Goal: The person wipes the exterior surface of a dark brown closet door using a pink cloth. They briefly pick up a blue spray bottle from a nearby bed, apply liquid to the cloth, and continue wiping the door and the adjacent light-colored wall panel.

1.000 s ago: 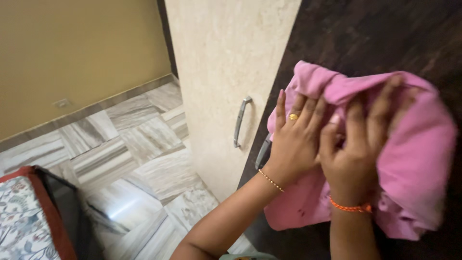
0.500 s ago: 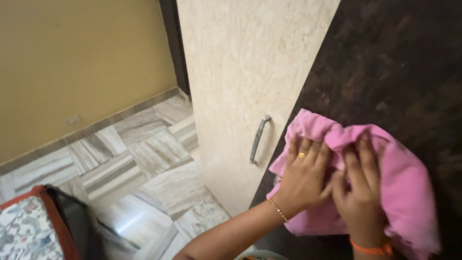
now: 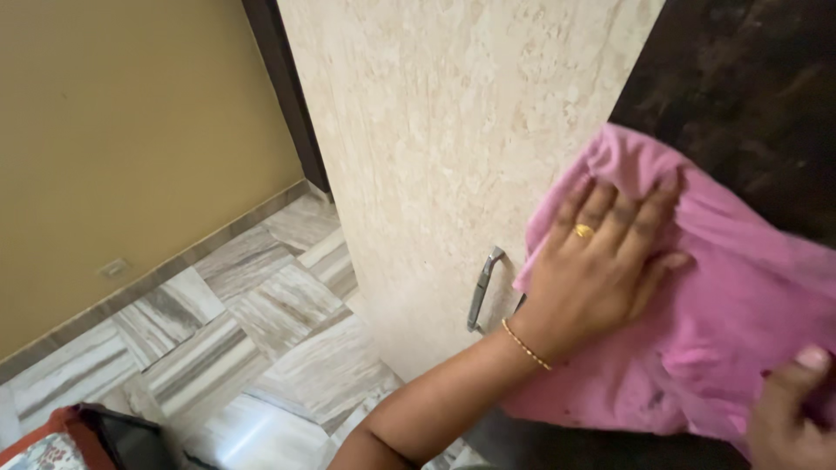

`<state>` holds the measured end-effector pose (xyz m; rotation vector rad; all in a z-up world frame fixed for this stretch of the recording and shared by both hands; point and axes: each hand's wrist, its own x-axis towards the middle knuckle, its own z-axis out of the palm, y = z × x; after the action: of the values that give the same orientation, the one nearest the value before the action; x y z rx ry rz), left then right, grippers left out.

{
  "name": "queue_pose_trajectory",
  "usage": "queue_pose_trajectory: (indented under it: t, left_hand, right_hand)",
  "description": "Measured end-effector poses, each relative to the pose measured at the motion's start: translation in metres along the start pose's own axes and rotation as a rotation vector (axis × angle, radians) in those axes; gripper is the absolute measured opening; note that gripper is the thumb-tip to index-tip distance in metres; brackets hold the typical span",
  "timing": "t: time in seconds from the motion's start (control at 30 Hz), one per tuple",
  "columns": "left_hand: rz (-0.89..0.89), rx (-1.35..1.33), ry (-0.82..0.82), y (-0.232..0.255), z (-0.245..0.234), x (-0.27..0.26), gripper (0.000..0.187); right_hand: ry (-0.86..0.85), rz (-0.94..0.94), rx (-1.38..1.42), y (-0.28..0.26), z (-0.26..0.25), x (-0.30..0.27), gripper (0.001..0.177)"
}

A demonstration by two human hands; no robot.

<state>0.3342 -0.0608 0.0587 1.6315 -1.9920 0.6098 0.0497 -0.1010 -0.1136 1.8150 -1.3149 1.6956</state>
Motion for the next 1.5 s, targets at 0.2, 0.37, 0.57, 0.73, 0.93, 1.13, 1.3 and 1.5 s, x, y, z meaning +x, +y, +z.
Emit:
queue_pose_trajectory:
  t: [0.2,0.37,0.57,0.73,0.93,1.13,1.3,1.5]
  left_hand:
    - [-0.149,-0.008,0.03,-0.054,-0.019,0.02,0.073]
    - [-0.248,0.077,0.102,-0.105,-0.004,0.023,0.076]
    - [-0.193,-0.35,0.45,-0.151,0.029,-0.004,0.07]
    - [-0.199,-0.463,0.458,-0.163,0.068,-0.034,0.072]
    - [-0.168,-0.573,0.405,-0.142,0.111,-0.078,0.064]
    - [-0.131,-0.698,0.312,-0.134,0.144,-0.119,0.059]
    - [-0.043,-0.878,0.289,-0.11,0.183,-0.154,0.054]
    - [0.077,-1.036,0.18,-0.06,0.181,-0.146,0.049]
  right_hand:
    - [-0.105,-0.324,-0.291,-0.127,0.016,0.075,0.038]
    - [-0.018,-0.351,-0.322,-0.229,0.053,0.115,0.039]
    - [-0.188,-0.203,-0.015,-0.284,0.077,0.124,0.042]
    - [-0.354,-0.214,0.059,-0.28,0.108,0.085,0.046]
    - [-0.582,-0.41,-0.085,-0.259,0.143,0.019,0.049]
    - [-0.502,-0.305,0.28,-0.246,0.153,-0.048,0.049]
    - [-0.489,-0.299,0.492,-0.212,0.147,-0.099,0.048]
    - [-0.21,-0.415,0.357,-0.185,0.111,-0.099,0.054]
